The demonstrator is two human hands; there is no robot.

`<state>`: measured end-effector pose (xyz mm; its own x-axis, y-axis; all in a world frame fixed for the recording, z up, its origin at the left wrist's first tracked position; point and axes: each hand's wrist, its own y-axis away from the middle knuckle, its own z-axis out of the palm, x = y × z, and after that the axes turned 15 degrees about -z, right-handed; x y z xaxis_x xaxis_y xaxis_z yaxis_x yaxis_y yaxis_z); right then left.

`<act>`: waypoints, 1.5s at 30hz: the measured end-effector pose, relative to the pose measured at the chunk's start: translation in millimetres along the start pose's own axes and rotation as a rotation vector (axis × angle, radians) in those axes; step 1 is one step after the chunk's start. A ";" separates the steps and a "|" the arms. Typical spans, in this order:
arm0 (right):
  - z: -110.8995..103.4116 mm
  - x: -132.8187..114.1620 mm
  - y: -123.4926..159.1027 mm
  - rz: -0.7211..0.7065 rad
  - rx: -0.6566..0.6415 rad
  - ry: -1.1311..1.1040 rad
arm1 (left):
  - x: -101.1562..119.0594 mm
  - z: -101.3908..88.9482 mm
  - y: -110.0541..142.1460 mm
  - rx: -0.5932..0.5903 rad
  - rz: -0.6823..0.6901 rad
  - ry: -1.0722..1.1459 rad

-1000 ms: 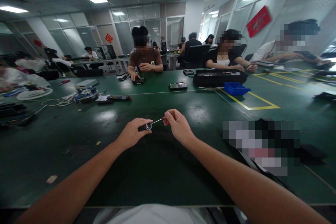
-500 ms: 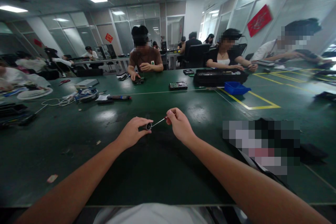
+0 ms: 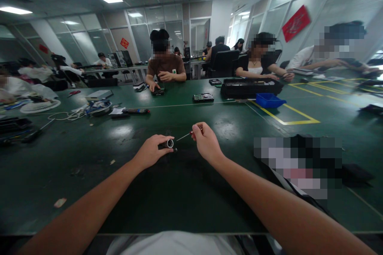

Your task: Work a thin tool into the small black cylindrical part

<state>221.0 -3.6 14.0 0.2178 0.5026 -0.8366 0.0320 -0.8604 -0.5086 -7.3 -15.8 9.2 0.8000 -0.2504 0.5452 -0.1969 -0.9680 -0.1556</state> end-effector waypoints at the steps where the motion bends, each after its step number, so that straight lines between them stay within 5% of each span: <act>1: -0.2 -0.8 0.1 -0.005 0.003 0.002 | 0.5 0.0 0.3 -0.004 -0.014 0.011; 14: -2.9 -11.5 0.0 -0.026 0.003 0.028 | -5.1 6.6 -2.3 0.110 -0.289 0.537; 18: -3.1 -11.6 0.0 -0.024 -0.002 0.023 | 1.9 1.7 3.3 0.090 -0.306 0.367; 30: -1.8 -6.5 -0.7 -0.050 -0.006 0.007 | 18.6 18.0 10.7 -0.075 0.037 -0.236; 45: -1.2 -4.9 0.0 -0.048 -0.021 -0.006 | 15.7 17.9 2.9 -0.086 0.048 -0.163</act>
<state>221.1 -6.2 18.4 0.2101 0.5434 -0.8127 0.0629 -0.8371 -0.5434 14.9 -22.2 2.5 0.8684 -0.2966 0.3974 -0.2787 -0.9548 -0.1035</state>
